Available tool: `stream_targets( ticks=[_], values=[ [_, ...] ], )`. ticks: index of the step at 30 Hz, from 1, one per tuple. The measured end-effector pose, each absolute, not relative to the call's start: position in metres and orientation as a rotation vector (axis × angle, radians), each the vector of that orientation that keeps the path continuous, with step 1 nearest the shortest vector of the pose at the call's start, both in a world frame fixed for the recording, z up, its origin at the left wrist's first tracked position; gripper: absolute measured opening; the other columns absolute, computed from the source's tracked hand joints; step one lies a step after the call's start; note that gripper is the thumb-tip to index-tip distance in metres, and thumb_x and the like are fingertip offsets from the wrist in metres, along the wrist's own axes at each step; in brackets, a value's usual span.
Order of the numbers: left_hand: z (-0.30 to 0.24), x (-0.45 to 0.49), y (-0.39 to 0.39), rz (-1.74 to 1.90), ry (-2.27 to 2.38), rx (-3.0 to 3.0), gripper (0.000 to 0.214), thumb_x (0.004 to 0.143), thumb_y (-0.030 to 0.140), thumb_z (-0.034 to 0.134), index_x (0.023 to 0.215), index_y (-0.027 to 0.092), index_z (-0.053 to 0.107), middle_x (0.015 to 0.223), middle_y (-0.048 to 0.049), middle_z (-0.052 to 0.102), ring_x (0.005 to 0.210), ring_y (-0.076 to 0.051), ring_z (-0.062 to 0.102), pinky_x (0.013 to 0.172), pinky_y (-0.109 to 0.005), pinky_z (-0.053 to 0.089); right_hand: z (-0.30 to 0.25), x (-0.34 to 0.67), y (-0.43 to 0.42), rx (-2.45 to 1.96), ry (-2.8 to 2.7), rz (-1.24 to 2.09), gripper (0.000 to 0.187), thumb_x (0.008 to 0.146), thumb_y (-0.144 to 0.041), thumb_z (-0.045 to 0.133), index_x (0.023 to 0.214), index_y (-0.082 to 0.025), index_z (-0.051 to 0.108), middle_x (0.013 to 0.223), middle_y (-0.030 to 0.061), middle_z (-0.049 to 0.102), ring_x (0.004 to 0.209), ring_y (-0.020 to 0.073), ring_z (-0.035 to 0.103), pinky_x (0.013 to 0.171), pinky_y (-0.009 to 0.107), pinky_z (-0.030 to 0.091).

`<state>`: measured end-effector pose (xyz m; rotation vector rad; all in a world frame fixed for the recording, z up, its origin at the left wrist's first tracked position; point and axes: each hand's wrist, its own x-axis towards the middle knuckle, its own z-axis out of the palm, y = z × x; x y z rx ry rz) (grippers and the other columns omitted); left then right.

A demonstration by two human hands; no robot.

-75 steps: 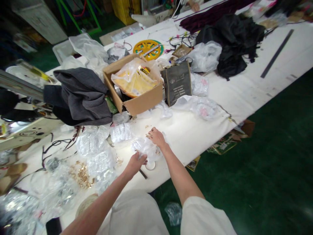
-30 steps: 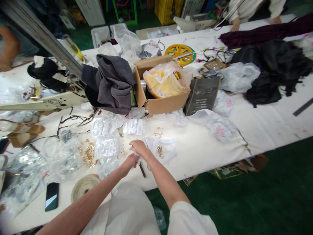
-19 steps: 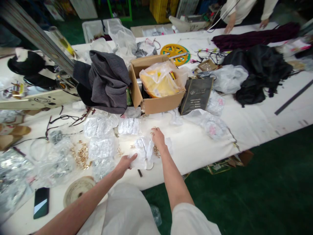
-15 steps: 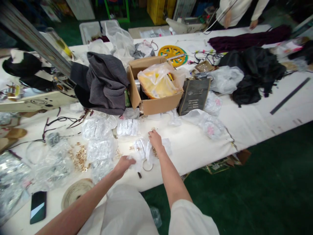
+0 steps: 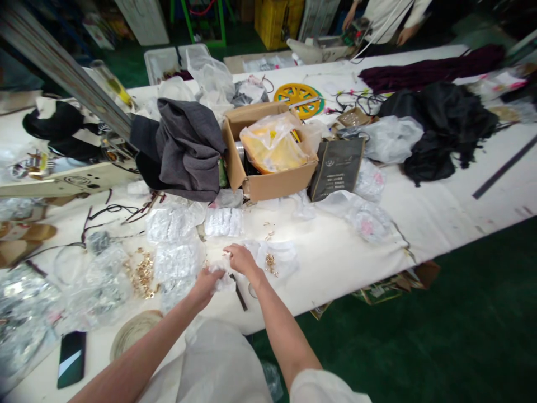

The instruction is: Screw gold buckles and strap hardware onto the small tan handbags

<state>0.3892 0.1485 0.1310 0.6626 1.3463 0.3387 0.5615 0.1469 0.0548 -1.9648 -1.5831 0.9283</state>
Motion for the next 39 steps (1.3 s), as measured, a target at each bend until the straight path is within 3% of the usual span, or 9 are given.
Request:
stream_targets(
  ticks=[5,7,9,12,19,23,27,33,39],
  values=[
    [0.126,0.376,0.162,0.362,1.434,0.598,0.029,0.062,0.034,0.074,0.084,0.015,0.068,0.073,-0.0028,0.066,0.060,-0.015,0.058,0.052,-0.025,0.044,0.041,0.615,0.193,-2.205,-1.328,0.686,0.044,0.108,-0.019,0.041,0.142,-0.019,0.068,0.135,0.0146,0.068,0.118,0.0240,0.068,0.109,0.035,0.053],
    [0.125,0.372,0.162,0.348,1.457,0.569,0.024,0.062,0.033,0.071,0.078,0.018,0.061,0.066,-0.0001,0.060,0.053,-0.013,0.051,0.048,-0.025,0.042,0.030,0.641,0.220,-2.280,-1.261,0.623,0.050,0.105,-0.015,0.041,0.151,-0.017,0.060,0.145,0.0177,0.060,0.122,0.0252,0.066,0.113,0.037,0.050],
    [0.124,0.370,0.159,0.331,1.465,0.559,0.022,0.063,0.033,0.071,0.075,0.021,0.056,0.061,0.0027,0.054,0.049,-0.012,0.047,0.045,-0.025,0.040,0.019,0.656,0.243,-2.296,-1.274,0.619,0.047,0.102,-0.017,0.051,0.148,-0.020,0.063,0.146,0.0152,0.059,0.121,0.0244,0.065,0.110,0.034,0.051],
    [0.126,0.367,0.154,0.321,1.462,0.590,0.024,0.065,0.034,0.074,0.078,0.020,0.059,0.061,0.0032,0.054,0.050,-0.012,0.049,0.045,-0.024,0.040,0.005,0.659,0.263,-2.296,-1.324,0.635,0.026,0.100,-0.023,0.065,0.123,-0.021,0.074,0.133,0.0113,0.065,0.115,0.0238,0.066,0.103,0.031,0.052],
    [0.120,0.350,0.162,0.352,1.494,0.618,0.030,0.068,0.036,0.077,0.088,0.017,0.067,0.070,0.0001,0.061,0.058,-0.014,0.054,0.048,-0.024,0.041,-0.009,0.680,0.247,-2.411,-1.225,0.602,0.012,0.099,-0.027,0.066,0.094,-0.018,0.074,0.110,0.0117,0.073,0.096,0.0235,0.068,0.090,0.031,0.053],
    [0.110,0.345,0.161,0.329,1.522,0.592,0.034,0.066,0.037,0.079,0.092,0.018,0.066,0.071,0.0004,0.061,0.061,-0.015,0.056,0.049,-0.024,0.041,-0.008,0.696,0.236,-2.458,-1.149,0.572,0.023,0.099,-0.019,0.057,0.112,-0.018,0.076,0.100,0.0106,0.077,0.094,0.0255,0.070,0.087,0.032,0.053],
    [0.106,0.352,0.156,0.281,1.523,0.612,0.034,0.063,0.036,0.078,0.088,0.018,0.065,0.069,-0.0001,0.061,0.057,-0.015,0.054,0.047,-0.024,0.038,-0.006,0.689,0.252,-2.348,-1.231,0.563,0.045,0.100,-0.016,0.051,0.138,-0.022,0.072,0.123,0.0095,0.077,0.109,0.0237,0.070,0.100,0.031,0.053],
    [0.110,0.359,0.161,0.253,1.485,0.636,0.030,0.066,0.039,0.077,0.084,0.018,0.064,0.063,0.0025,0.057,0.052,-0.013,0.051,0.048,-0.025,0.039,-0.017,0.662,0.298,-2.425,-1.148,0.576,0.036,0.107,-0.030,0.051,0.126,-0.014,0.077,0.123,0.0197,0.075,0.115,0.0283,0.070,0.101,0.034,0.053],
    [0.121,0.351,0.171,0.286,1.456,0.592,0.032,0.069,0.043,0.078,0.082,0.020,0.060,0.062,0.0046,0.051,0.053,-0.012,0.047,0.050,-0.024,0.038,-0.025,0.659,0.315,-2.521,-1.108,0.649,0.031,0.105,-0.039,0.063,0.117,-0.016,0.080,0.112,0.0195,0.079,0.108,0.0311,0.074,0.094,0.037,0.055]
  ],
)
